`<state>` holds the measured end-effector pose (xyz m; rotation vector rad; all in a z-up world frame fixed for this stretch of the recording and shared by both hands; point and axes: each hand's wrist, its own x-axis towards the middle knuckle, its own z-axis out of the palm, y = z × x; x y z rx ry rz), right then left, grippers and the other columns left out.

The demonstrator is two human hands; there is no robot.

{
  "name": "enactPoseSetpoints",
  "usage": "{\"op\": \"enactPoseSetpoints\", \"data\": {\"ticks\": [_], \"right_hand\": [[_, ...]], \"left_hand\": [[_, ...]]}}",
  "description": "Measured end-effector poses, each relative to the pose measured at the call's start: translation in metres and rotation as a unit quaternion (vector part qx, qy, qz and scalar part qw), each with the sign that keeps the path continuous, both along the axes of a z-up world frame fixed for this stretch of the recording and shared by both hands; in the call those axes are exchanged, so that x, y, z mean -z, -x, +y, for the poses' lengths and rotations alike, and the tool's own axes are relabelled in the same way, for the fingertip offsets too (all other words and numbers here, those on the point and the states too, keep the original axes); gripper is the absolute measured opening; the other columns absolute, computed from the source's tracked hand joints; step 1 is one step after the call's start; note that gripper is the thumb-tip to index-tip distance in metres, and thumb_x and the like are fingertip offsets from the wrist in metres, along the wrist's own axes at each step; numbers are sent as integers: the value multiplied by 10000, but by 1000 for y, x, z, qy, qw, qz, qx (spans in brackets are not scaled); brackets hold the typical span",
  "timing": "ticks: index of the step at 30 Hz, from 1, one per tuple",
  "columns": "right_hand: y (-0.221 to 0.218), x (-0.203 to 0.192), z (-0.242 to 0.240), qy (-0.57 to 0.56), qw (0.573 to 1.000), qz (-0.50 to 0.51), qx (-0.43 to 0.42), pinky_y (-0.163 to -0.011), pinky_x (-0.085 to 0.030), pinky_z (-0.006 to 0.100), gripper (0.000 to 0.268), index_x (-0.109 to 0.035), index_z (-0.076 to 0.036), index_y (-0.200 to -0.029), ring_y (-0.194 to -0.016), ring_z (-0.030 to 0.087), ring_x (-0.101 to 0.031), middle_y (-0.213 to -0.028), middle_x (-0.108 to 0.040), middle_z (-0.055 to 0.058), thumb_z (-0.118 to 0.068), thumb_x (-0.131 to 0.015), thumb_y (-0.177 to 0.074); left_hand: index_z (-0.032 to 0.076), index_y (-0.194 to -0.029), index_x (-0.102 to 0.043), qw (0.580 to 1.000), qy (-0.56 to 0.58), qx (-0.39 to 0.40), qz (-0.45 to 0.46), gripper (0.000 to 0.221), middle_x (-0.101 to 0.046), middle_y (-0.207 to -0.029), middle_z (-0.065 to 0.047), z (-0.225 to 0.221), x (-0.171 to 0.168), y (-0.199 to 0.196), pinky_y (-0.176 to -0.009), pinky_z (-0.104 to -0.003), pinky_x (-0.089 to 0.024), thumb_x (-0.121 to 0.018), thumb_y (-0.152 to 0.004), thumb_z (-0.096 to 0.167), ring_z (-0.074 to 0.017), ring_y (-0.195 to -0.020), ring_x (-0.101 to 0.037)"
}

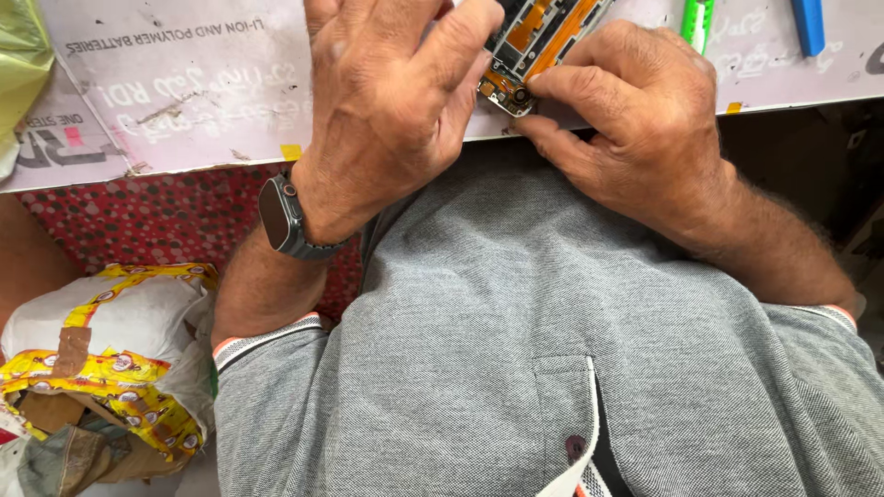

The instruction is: The person works on the internal components of a disassembled mobile phone by hand and using a tool. They manipulate small parts, including a thin flexible connector, and press them into place within the phone's frame while it sits on a work surface.

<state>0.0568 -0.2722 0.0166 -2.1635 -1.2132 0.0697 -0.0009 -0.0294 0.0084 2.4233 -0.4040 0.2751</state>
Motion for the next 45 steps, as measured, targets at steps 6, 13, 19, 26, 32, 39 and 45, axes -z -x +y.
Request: {"op": "enactPoseSetpoints", "data": {"ticks": [6,13,19,26,32,39,45], "right_hand": [[0,-3,1,14,1000,2,2,-710,-485,373,329,-721,-40,-1086,-814,197,-631,-953,-650,69,-130,-969,-890],[-7,-25,-36,44,996,4,78,-761,-533,342,286,-668,-7,-1178,-894,218,-643,-1067,-650,109,-68,-861,-975],[-24,-21,-38,142,977,-56,147,-656,-512,338,393,-623,31,-1202,-784,200,-635,-931,-648,103,-113,-890,-951],[-37,-32,-47,79,988,-8,132,-658,-531,294,380,-639,13,-1235,-727,158,-637,-874,-660,94,63,-786,-889],[-26,-44,-52,-54,947,262,176,-684,-540,225,295,-606,34,-1252,-799,125,-676,-944,-682,89,67,-726,-985],[-9,-59,-40,-234,770,542,241,-563,-586,288,224,-631,77,-1099,-616,224,-701,-919,-715,239,20,-655,-883],[-26,-7,-64,-250,869,425,-43,-639,-581,348,392,-581,44,-1196,-739,248,-678,-905,-667,241,-210,-730,-937]], "left_hand": [[87,-1258,-638,1000,-2,-13,1,370,-620,-1210,-51,0,2,-1,-999,-437,-373,-771,-918,30,-270,-1116,-585],[64,-1215,-646,999,26,21,26,383,-591,-1319,-72,2,-13,-9,-1014,-474,-325,-901,-934,115,-225,-1066,-586],[40,-1266,-654,996,-55,44,52,856,-522,-1370,-135,-9,-21,-8,-993,-509,-267,-980,-657,545,-289,-1151,-506],[38,-1312,-613,997,-73,9,31,745,-515,-1380,-100,-17,-9,-4,-1050,-467,-266,-950,-792,452,-250,-1205,-485],[47,-1309,-605,998,-61,-4,34,737,-518,-1346,-100,-18,-6,-6,-1031,-457,-294,-979,-804,432,-266,-1196,-485],[41,-1362,-563,997,-73,-12,14,767,-489,-1372,-111,-17,3,-4,-1087,-477,-288,-883,-795,448,-291,-1318,-431],[42,-1344,-580,997,-74,-6,17,708,-518,-1335,-126,-15,-3,-5,-1037,-489,-298,-886,-834,426,-304,-1267,-446]]}}
